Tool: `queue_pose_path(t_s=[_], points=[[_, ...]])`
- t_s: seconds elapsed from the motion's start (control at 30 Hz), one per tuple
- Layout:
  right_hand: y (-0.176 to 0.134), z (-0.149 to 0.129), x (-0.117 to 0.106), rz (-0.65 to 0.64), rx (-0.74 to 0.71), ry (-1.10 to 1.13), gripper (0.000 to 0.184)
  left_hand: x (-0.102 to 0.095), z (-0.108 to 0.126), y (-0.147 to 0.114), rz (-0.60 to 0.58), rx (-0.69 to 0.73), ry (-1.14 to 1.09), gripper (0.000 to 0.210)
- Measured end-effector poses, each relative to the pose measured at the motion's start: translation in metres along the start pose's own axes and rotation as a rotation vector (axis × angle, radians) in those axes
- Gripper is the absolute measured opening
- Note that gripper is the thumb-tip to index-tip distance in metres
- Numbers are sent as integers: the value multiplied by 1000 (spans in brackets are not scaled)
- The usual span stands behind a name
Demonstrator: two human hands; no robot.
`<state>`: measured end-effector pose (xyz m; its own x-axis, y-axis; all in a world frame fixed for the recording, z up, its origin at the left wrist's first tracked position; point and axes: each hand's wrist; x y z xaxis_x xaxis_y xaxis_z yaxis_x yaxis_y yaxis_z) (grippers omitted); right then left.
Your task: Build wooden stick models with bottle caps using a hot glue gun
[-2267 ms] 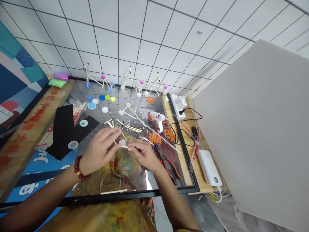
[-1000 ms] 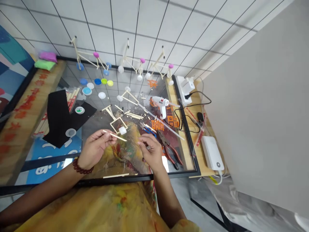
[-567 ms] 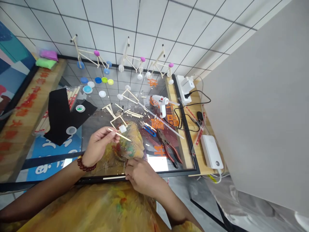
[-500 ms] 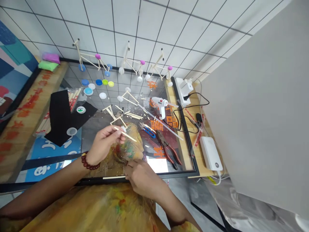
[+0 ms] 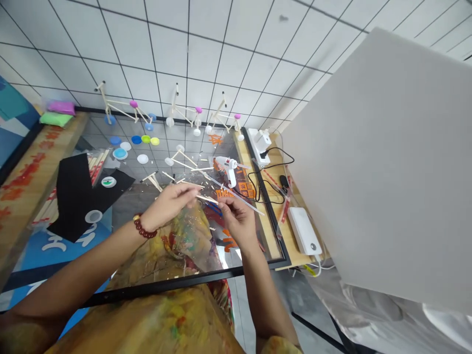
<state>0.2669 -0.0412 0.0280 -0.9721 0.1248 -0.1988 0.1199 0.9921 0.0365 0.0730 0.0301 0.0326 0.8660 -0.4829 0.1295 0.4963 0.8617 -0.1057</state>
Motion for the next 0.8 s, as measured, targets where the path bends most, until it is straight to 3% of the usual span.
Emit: queue_pose_path(t_s=[0.1,0.23,0.33,0.43,0.53,0.6,0.8], points=[[9,-9,13,-70,-22,88,23,-12,-4,-24,-35,-10,187,13],[23,-14,42,-219,21,330,43,-21,-4,-41,48,-78,48,20],[33,-14,65,-258,15,335,25,-28,-5,-49,74,-49,25,23],[46,-13,81,-249,-68,282,16,-43,-8,-57,181,27,130,25],[61,-12,93,-249,-193,168,13,-68,-11,-57,454,139,226,27],[70,-11,100,-265,-279,38,13,-84,-15,-53,576,188,228,28],[82,-8,116,-262,-436,-294,15,-106,-38,-42,652,231,250,25]])
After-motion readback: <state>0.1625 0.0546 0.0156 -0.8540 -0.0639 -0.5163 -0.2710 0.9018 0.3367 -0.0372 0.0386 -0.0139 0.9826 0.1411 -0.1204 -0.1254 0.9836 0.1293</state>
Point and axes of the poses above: each hand's wrist, its own y-axis towards the middle knuckle, its own x-axis out of the palm, z = x × y, and after that the axes turned 7 degrees about -z, right-handed
